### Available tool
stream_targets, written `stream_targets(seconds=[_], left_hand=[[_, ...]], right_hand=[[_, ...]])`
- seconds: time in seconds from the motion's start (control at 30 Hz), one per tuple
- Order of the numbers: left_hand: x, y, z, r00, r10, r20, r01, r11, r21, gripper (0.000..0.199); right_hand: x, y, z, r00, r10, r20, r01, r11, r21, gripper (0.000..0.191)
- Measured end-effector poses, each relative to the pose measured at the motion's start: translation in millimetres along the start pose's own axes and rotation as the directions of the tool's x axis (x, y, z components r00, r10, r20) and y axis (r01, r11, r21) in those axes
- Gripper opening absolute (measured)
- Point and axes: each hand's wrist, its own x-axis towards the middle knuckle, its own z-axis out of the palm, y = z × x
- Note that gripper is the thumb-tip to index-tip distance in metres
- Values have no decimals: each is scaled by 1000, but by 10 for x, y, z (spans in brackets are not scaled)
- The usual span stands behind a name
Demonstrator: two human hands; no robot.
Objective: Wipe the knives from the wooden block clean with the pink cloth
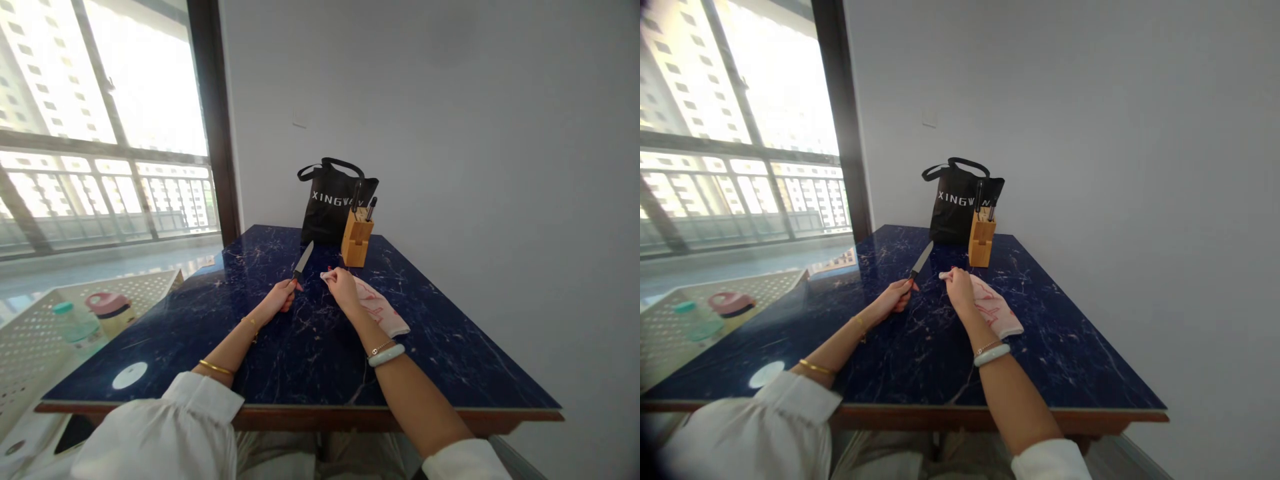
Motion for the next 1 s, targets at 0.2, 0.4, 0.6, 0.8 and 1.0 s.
stream_targets(seconds=[0.2,0.4,0.6,0.8,1.0], left_hand=[[9,-25,119,998,46,-44,-35,972,231,33],[-11,-9,158,988,140,-66,-101,905,414,29],[-21,10,167,981,176,-87,-106,849,518,28],[-34,48,165,978,194,-80,-116,817,564,29],[-42,62,175,978,202,-50,-136,802,581,28]], right_hand=[[-19,-232,54,990,-92,-106,94,995,17,12],[-9,-304,145,987,-156,-22,157,988,12,10],[-9,-241,143,992,-128,10,128,991,26,8],[4,-241,171,990,-140,22,140,990,6,9],[4,-270,176,988,-154,-12,154,988,15,9]])
